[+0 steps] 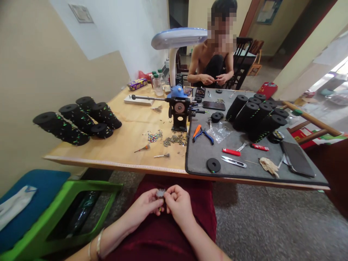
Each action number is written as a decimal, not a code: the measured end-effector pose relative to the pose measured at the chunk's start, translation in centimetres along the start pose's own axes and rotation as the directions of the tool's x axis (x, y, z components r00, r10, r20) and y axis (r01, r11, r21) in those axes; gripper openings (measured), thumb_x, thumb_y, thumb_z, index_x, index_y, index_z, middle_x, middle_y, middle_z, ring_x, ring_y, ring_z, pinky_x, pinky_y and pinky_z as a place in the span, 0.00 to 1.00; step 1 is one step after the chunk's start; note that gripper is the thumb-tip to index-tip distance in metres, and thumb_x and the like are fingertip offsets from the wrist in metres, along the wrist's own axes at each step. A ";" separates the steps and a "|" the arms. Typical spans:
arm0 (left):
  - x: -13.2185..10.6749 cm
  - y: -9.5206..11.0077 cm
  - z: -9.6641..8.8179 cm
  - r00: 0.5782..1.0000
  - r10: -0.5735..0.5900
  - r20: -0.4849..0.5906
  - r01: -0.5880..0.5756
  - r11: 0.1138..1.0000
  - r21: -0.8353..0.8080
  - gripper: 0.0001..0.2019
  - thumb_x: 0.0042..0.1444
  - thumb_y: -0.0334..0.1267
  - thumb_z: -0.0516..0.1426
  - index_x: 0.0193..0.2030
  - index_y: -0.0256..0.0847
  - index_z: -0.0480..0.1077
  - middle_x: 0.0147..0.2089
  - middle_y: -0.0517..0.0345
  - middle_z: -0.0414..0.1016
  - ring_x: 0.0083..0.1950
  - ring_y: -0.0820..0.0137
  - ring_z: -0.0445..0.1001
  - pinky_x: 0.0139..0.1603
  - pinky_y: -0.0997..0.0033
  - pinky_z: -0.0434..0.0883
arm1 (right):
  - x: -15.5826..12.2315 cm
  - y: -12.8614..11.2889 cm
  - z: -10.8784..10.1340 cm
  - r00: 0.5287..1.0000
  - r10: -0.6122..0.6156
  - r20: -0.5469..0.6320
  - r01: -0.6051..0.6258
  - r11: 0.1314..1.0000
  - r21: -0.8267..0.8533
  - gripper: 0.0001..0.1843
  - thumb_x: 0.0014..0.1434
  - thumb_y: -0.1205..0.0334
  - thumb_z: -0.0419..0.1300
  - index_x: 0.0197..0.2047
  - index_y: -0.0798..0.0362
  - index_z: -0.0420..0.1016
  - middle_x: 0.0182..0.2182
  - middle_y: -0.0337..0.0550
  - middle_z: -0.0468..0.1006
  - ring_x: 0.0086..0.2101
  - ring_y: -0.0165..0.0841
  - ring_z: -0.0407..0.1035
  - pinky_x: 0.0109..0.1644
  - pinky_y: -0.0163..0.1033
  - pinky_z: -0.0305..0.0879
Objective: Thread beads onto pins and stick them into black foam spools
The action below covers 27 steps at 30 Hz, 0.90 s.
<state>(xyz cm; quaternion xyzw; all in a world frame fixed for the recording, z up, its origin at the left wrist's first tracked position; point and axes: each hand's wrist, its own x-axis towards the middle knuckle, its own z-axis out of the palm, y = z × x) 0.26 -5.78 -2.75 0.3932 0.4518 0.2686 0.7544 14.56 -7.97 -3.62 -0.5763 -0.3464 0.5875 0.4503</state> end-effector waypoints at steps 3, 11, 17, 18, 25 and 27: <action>0.0 0.0 0.0 0.999 -0.037 0.007 0.037 0.992 -0.121 0.14 0.45 0.40 0.66 0.35 0.36 0.69 0.30 0.58 0.72 0.30 0.73 0.71 0.30 0.75 0.66 | 0.0 0.3 -0.1 1.000 0.029 0.000 -0.029 0.999 0.039 0.18 0.48 0.48 0.64 0.25 0.53 0.65 0.08 0.26 0.61 0.11 0.21 0.49 0.17 0.28 0.45; 0.4 -0.2 0.2 1.000 -0.018 0.001 0.018 0.992 -0.125 0.14 0.45 0.42 0.66 0.30 0.36 0.67 0.26 0.62 0.68 0.27 0.75 0.67 0.27 0.76 0.62 | 0.2 0.8 -0.3 0.996 0.077 0.036 -0.080 0.992 0.102 0.19 0.47 0.47 0.65 0.26 0.54 0.65 0.07 0.27 0.62 0.11 0.20 0.47 0.17 0.29 0.41; 0.7 -0.5 -0.1 0.999 -0.042 -0.003 0.041 0.987 -0.156 0.16 0.46 0.46 0.65 0.30 0.36 0.67 0.24 0.63 0.66 0.26 0.77 0.65 0.26 0.77 0.61 | 0.2 1.2 -0.6 0.991 0.120 0.054 -0.126 0.982 0.142 0.21 0.46 0.45 0.65 0.26 0.54 0.65 0.08 0.27 0.63 0.11 0.20 0.47 0.16 0.29 0.38; 0.7 -0.5 -0.1 0.999 -0.047 -0.005 0.045 0.984 -0.173 0.16 0.46 0.45 0.66 0.30 0.36 0.66 0.24 0.63 0.66 0.26 0.77 0.65 0.26 0.78 0.61 | 0.1 1.2 -0.7 0.990 0.124 0.073 -0.133 0.981 0.140 0.21 0.46 0.46 0.65 0.26 0.54 0.65 0.08 0.27 0.63 0.11 0.19 0.47 0.16 0.29 0.38; 0.8 -0.8 -0.3 0.999 -0.041 -0.019 0.037 0.983 -0.181 0.16 0.45 0.45 0.66 0.29 0.37 0.66 0.25 0.64 0.65 0.25 0.78 0.63 0.26 0.77 0.60 | -0.4 0.9 -0.7 0.954 0.180 0.241 -0.213 0.969 0.122 0.20 0.46 0.47 0.66 0.25 0.55 0.67 0.08 0.27 0.63 0.10 0.19 0.46 0.16 0.29 0.37; 0.9 -1.0 -0.3 0.999 0.010 -0.047 -0.015 0.994 -0.113 0.16 0.46 0.45 0.65 0.29 0.37 0.65 0.25 0.65 0.63 0.25 0.77 0.62 0.26 0.77 0.60 | -0.4 0.8 -0.6 0.950 0.190 0.247 -0.225 0.966 0.124 0.20 0.45 0.47 0.66 0.24 0.55 0.67 0.08 0.27 0.63 0.10 0.19 0.45 0.17 0.30 0.36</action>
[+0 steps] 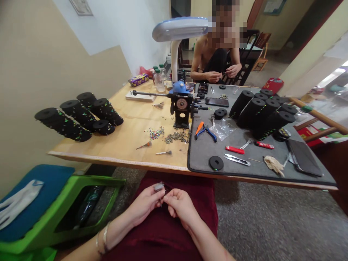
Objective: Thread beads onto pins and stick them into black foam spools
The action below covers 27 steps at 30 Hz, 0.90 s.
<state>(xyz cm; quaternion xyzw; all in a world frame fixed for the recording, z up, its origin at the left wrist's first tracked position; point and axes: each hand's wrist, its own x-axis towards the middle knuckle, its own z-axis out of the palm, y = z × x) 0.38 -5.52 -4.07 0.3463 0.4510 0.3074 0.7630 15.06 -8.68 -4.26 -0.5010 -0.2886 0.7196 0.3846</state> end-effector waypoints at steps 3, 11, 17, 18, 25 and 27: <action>0.1 -0.1 -0.2 0.990 0.131 -0.044 -0.121 0.978 0.171 0.14 0.49 0.45 0.62 0.29 0.38 0.64 0.26 0.65 0.62 0.25 0.76 0.61 0.27 0.76 0.61 | 0.0 0.0 0.0 1.000 0.010 -0.007 -0.010 1.000 0.006 0.20 0.45 0.47 0.66 0.24 0.54 0.65 0.07 0.26 0.62 0.10 0.19 0.44 0.17 0.30 0.35; -0.2 -0.1 -0.7 0.921 0.385 -0.059 -0.300 0.798 0.523 0.07 0.56 0.41 0.57 0.32 0.40 0.67 0.29 0.61 0.68 0.32 0.70 0.67 0.36 0.72 0.64 | 0.0 0.1 0.0 1.000 0.022 0.003 -0.022 0.998 0.055 0.19 0.45 0.49 0.66 0.24 0.54 0.64 0.07 0.26 0.61 0.10 0.19 0.44 0.18 0.30 0.34; -0.5 0.1 -0.5 0.890 0.455 -0.042 -0.333 0.709 0.621 0.05 0.56 0.38 0.56 0.33 0.40 0.68 0.29 0.60 0.69 0.32 0.68 0.67 0.36 0.72 0.64 | 0.0 0.0 0.0 1.000 0.020 0.014 -0.021 0.996 0.081 0.19 0.45 0.50 0.66 0.23 0.53 0.63 0.06 0.26 0.61 0.10 0.19 0.44 0.18 0.30 0.34; -0.5 0.2 -0.5 0.886 0.461 -0.038 -0.336 0.696 0.634 0.04 0.56 0.38 0.56 0.33 0.41 0.68 0.29 0.59 0.69 0.32 0.68 0.68 0.36 0.72 0.64 | 0.0 0.0 0.0 1.000 0.018 0.016 -0.019 0.996 0.087 0.19 0.46 0.50 0.66 0.23 0.53 0.63 0.06 0.26 0.61 0.10 0.19 0.44 0.18 0.30 0.34; -0.9 0.6 -0.2 0.857 0.514 0.031 -0.383 0.596 0.706 0.03 0.56 0.31 0.53 0.33 0.41 0.66 0.31 0.59 0.68 0.33 0.68 0.68 0.36 0.71 0.65 | 0.3 0.5 -0.3 0.999 0.021 0.041 -0.026 0.989 0.146 0.19 0.46 0.51 0.67 0.23 0.53 0.63 0.06 0.26 0.61 0.10 0.19 0.43 0.17 0.30 0.36; -1.0 0.6 -0.2 0.849 0.525 0.054 -0.397 0.569 0.720 0.03 0.56 0.31 0.52 0.33 0.41 0.66 0.31 0.59 0.68 0.33 0.68 0.68 0.36 0.70 0.65 | 0.4 0.7 -0.4 0.999 0.022 0.041 -0.028 0.988 0.154 0.19 0.46 0.50 0.67 0.24 0.54 0.64 0.06 0.26 0.61 0.10 0.19 0.43 0.17 0.30 0.36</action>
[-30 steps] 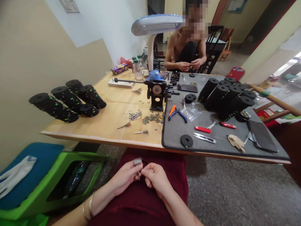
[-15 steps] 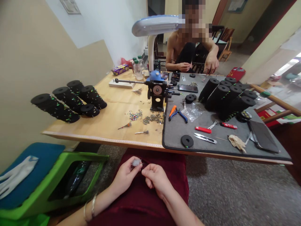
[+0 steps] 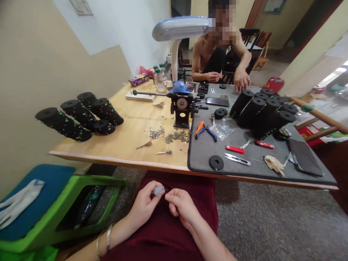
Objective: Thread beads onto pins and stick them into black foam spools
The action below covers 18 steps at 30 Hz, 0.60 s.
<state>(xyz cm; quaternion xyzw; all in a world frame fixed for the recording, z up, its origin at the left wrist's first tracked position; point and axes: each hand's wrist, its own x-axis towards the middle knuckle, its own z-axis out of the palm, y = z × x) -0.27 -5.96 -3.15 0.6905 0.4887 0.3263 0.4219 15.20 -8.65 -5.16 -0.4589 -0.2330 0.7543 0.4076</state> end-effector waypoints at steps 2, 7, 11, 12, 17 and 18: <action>-0.1 0.1 -0.1 1.000 0.020 0.008 -0.020 1.000 0.019 0.04 0.56 0.31 0.52 0.33 0.41 0.66 0.31 0.59 0.68 0.33 0.68 0.69 0.36 0.70 0.65 | 0.0 0.0 0.0 1.000 -0.008 -0.008 0.008 1.000 0.006 0.19 0.47 0.51 0.67 0.24 0.54 0.65 0.06 0.26 0.61 0.11 0.19 0.44 0.17 0.31 0.36; -0.3 0.3 -0.2 0.998 0.046 0.043 -0.048 0.997 0.053 0.04 0.57 0.31 0.52 0.33 0.40 0.66 0.31 0.58 0.69 0.34 0.68 0.69 0.37 0.70 0.65 | -0.1 -0.1 0.1 0.997 -0.046 -0.068 0.044 0.999 -0.021 0.19 0.47 0.50 0.67 0.26 0.54 0.65 0.06 0.26 0.61 0.11 0.19 0.44 0.17 0.30 0.36; -0.3 0.2 -0.2 0.996 0.043 0.082 -0.047 0.998 0.047 0.04 0.58 0.32 0.52 0.33 0.40 0.67 0.32 0.57 0.69 0.34 0.68 0.68 0.37 0.70 0.65 | -0.1 -0.1 0.2 0.992 -0.069 -0.106 0.062 0.995 -0.072 0.20 0.47 0.47 0.66 0.28 0.54 0.65 0.07 0.26 0.62 0.10 0.19 0.45 0.17 0.29 0.35; -0.3 0.2 -0.1 0.995 0.042 0.091 -0.045 0.998 0.041 0.04 0.58 0.32 0.52 0.33 0.40 0.67 0.32 0.56 0.69 0.34 0.68 0.68 0.37 0.70 0.65 | -0.1 0.0 0.3 0.990 -0.078 -0.115 0.069 0.994 -0.082 0.20 0.47 0.47 0.66 0.28 0.54 0.65 0.07 0.26 0.62 0.10 0.19 0.45 0.16 0.29 0.35; -0.3 0.1 0.0 0.995 0.012 0.097 -0.012 1.000 0.003 0.05 0.58 0.34 0.52 0.32 0.40 0.68 0.31 0.57 0.70 0.33 0.68 0.68 0.36 0.70 0.65 | -0.1 0.0 0.3 0.977 -0.125 -0.172 0.107 0.988 -0.107 0.21 0.47 0.46 0.65 0.27 0.53 0.63 0.07 0.25 0.62 0.10 0.19 0.45 0.16 0.29 0.35; -0.3 0.1 0.0 0.996 0.000 0.094 0.001 1.000 -0.006 0.05 0.58 0.34 0.53 0.32 0.40 0.68 0.31 0.57 0.70 0.32 0.68 0.68 0.36 0.70 0.64 | -0.1 0.0 0.3 0.974 -0.132 -0.181 0.115 0.988 -0.101 0.21 0.47 0.46 0.65 0.26 0.53 0.63 0.07 0.25 0.62 0.10 0.19 0.45 0.16 0.28 0.35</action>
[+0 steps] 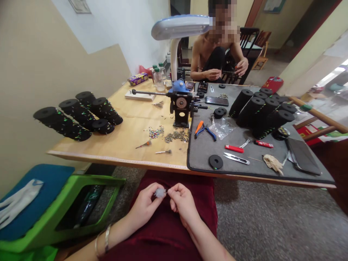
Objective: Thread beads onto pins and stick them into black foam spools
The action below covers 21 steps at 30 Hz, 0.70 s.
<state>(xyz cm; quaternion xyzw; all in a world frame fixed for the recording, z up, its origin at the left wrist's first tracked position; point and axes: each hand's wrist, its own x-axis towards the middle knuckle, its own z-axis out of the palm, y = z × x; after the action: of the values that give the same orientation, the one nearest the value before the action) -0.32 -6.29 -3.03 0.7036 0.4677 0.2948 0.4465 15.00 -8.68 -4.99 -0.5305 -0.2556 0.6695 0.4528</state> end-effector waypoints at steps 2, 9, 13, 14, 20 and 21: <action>0.0 0.1 0.0 1.000 -0.025 0.002 0.025 1.000 -0.017 0.05 0.57 0.35 0.53 0.31 0.40 0.68 0.30 0.58 0.69 0.32 0.69 0.67 0.35 0.71 0.64 | 0.0 0.0 -0.1 1.000 -0.016 -0.018 0.016 1.000 0.019 0.21 0.48 0.46 0.65 0.26 0.53 0.62 0.07 0.25 0.61 0.11 0.19 0.44 0.16 0.29 0.36; 0.1 0.0 0.4 0.996 -0.087 0.020 0.088 0.990 -0.110 0.07 0.56 0.36 0.54 0.28 0.39 0.66 0.26 0.60 0.67 0.29 0.71 0.65 0.33 0.73 0.63 | 0.0 0.0 -0.1 0.999 -0.050 -0.005 0.050 0.999 0.016 0.21 0.49 0.46 0.65 0.25 0.52 0.61 0.08 0.25 0.60 0.12 0.19 0.44 0.18 0.29 0.36; 0.2 -0.2 0.6 0.984 -0.171 0.053 0.178 0.965 -0.190 0.07 0.54 0.38 0.56 0.29 0.38 0.68 0.26 0.60 0.69 0.28 0.71 0.65 0.32 0.73 0.63 | 0.0 -0.1 0.0 0.998 -0.044 0.054 0.044 0.999 -0.012 0.22 0.49 0.44 0.64 0.27 0.52 0.61 0.10 0.25 0.61 0.13 0.20 0.44 0.19 0.30 0.37; 0.3 -0.2 0.5 0.979 -0.194 0.058 0.201 0.959 -0.201 0.07 0.53 0.38 0.57 0.29 0.37 0.69 0.26 0.60 0.70 0.28 0.71 0.66 0.32 0.73 0.64 | 0.0 -0.1 0.0 0.997 -0.042 0.071 0.044 0.999 -0.015 0.22 0.49 0.44 0.64 0.27 0.52 0.61 0.10 0.25 0.60 0.14 0.20 0.44 0.19 0.30 0.37; 0.6 -0.2 -0.6 0.981 -0.189 0.047 0.194 0.968 -0.160 0.06 0.52 0.37 0.58 0.28 0.37 0.70 0.25 0.60 0.70 0.28 0.71 0.65 0.32 0.73 0.62 | 0.1 -0.3 -0.3 0.981 -0.038 0.193 0.082 0.970 -0.229 0.17 0.51 0.49 0.63 0.28 0.54 0.66 0.14 0.28 0.61 0.16 0.22 0.49 0.21 0.30 0.44; 0.6 -0.2 -0.9 0.978 -0.194 0.072 0.204 0.965 -0.168 0.06 0.52 0.37 0.59 0.27 0.37 0.70 0.25 0.60 0.69 0.28 0.72 0.65 0.31 0.73 0.62 | 0.0 -0.4 -0.3 0.979 -0.040 0.198 0.093 0.958 -0.271 0.16 0.52 0.50 0.62 0.26 0.54 0.66 0.15 0.28 0.61 0.17 0.22 0.50 0.22 0.30 0.44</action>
<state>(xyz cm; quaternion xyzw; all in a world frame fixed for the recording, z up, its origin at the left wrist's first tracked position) -0.89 -5.38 -2.84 0.6192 0.4958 0.2688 0.5464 15.47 -8.54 -4.73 -0.5135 -0.4072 0.6588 0.3694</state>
